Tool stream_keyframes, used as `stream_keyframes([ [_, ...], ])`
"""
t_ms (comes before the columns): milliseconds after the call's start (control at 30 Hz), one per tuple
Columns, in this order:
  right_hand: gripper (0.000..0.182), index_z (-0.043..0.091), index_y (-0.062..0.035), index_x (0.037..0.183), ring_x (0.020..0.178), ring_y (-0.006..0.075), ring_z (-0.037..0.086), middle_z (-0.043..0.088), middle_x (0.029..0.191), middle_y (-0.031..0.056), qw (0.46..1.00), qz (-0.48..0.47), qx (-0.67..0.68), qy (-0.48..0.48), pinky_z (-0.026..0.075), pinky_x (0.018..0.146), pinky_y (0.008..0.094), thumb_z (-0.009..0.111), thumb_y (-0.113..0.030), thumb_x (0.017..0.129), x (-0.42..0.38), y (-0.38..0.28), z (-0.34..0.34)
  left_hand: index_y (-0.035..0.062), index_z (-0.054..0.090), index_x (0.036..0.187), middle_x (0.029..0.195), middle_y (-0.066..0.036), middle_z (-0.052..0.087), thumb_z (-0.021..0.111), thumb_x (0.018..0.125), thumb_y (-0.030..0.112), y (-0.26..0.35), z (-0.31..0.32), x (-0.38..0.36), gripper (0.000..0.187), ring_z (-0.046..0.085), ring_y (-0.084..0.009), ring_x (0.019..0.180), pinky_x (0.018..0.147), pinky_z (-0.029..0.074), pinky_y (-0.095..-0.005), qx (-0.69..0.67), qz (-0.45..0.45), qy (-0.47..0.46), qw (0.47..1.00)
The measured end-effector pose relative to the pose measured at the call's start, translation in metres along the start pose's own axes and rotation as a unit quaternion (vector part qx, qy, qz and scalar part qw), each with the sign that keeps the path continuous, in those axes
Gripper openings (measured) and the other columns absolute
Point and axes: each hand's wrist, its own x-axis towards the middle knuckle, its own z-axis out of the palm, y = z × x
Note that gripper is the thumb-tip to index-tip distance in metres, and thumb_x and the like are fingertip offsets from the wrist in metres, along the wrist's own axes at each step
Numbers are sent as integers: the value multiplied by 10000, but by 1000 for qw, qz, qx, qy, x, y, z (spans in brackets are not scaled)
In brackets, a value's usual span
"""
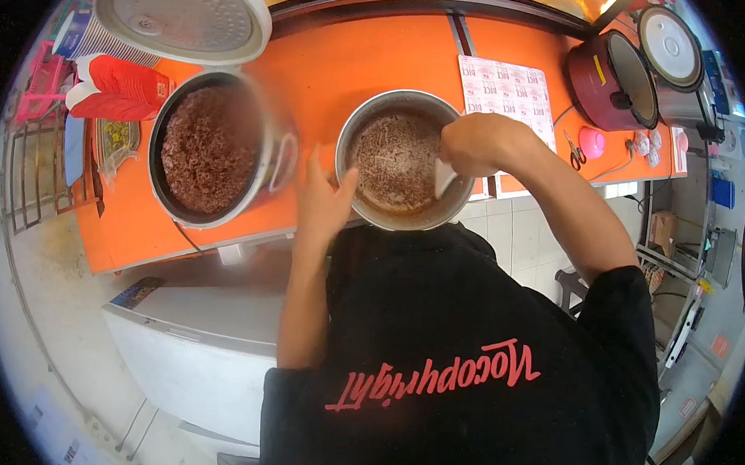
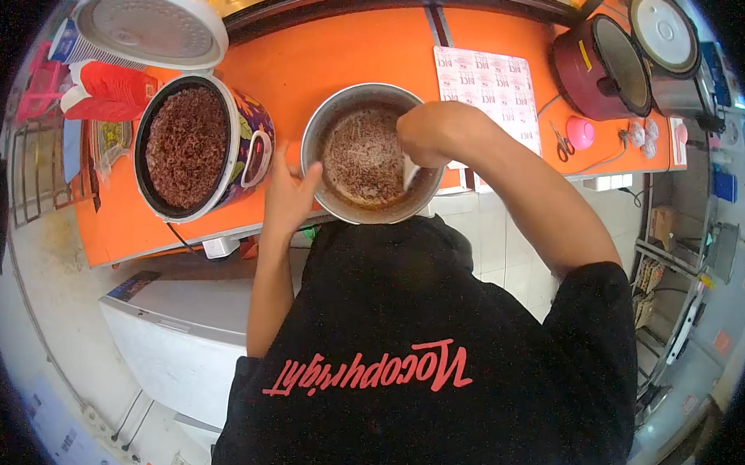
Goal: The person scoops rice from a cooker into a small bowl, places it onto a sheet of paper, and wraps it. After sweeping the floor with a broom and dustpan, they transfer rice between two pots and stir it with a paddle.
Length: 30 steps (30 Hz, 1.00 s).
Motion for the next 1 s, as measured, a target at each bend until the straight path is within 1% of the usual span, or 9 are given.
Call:
stream_keyframes([
  [100, 261, 782, 5, 987, 993, 385, 732, 750, 1039, 228, 996, 24, -13, -84, 593, 806, 490, 575, -73, 849, -7, -17, -5, 22, 264, 1574, 980, -177, 687, 574, 1010, 117, -8, 5, -18, 651, 690, -201, 721, 588, 554, -341, -97, -122, -118, 981],
  [200, 249, 783, 3, 1003, 990, 373, 737, 758, 1075, 191, 992, -20, -43, -119, 589, 794, 480, 601, -54, 843, 25, -21, 35, 67, 227, 1572, 815, -106, 670, 540, 1027, 110, -19, 17, -23, 630, 662, -158, 555, 459, 560, -273, -270, -98, -105, 952],
  [333, 235, 778, 14, 990, 994, 391, 730, 749, 1049, 220, 997, -38, 25, -54, 587, 815, 479, 626, -92, 845, 25, -24, 48, 62, 254, 1549, 817, -120, 680, 520, 1034, 114, -5, 15, -27, 583, 681, -176, 577, 476, 572, -276, -276, -55, -92, 955],
  [400, 223, 772, 21, 955, 969, 392, 733, 745, 1008, 236, 998, -43, 38, -31, 588, 805, 478, 631, -115, 848, 33, -14, 48, 60, 277, 1531, 892, -144, 698, 497, 1040, 126, -3, 14, -30, 542, 694, -186, 604, 494, 583, -286, -175, -135, -172, 960],
  [533, 198, 762, 24, 915, 942, 374, 742, 745, 974, 241, 996, 7, 58, 70, 590, 787, 482, 615, -94, 853, 31, -13, 33, 56, 315, 1508, 1021, -164, 700, 477, 1021, 103, -5, 22, -32, 516, 716, -205, 667, 523, 605, -307, -168, -130, -191, 958],
  [600, 207, 762, 24, 933, 954, 364, 742, 748, 983, 233, 992, -3, 47, 120, 591, 799, 480, 606, -95, 866, 39, -11, 42, 52, 335, 1498, 1122, -172, 683, 471, 989, 72, -9, 28, -31, 527, 728, -214, 721, 548, 621, -316, -299, -119, -138, 937],
  [833, 215, 764, 4, 963, 975, 378, 736, 751, 1006, 229, 1000, -20, 1, -24, 588, 818, 484, 601, -114, 890, 15, -17, 48, 66, 337, 1511, 1144, -174, 681, 454, 971, 50, 1, 21, -30, 552, 726, -206, 722, 550, 621, -301, -266, -113, -154, 945],
  [900, 206, 773, -15, 955, 972, 380, 739, 757, 992, 219, 991, -50, 60, 108, 590, 807, 487, 618, -130, 882, 22, -21, 42, 77, 332, 1522, 1137, -173, 684, 439, 970, 31, 3, 18, -26, 565, 718, -204, 700, 540, 612, -293, -253, -101, -191, 943],
  [1000, 202, 776, -22, 953, 964, 366, 745, 760, 983, 209, 990, -53, 24, 126, 593, 805, 478, 637, -142, 871, 35, -24, 42, 77, 291, 1559, 1152, -166, 681, 426, 965, 10, 10, 23, -25, 613, 703, -180, 672, 505, 592, -276, -243, -78, -172, 952],
])
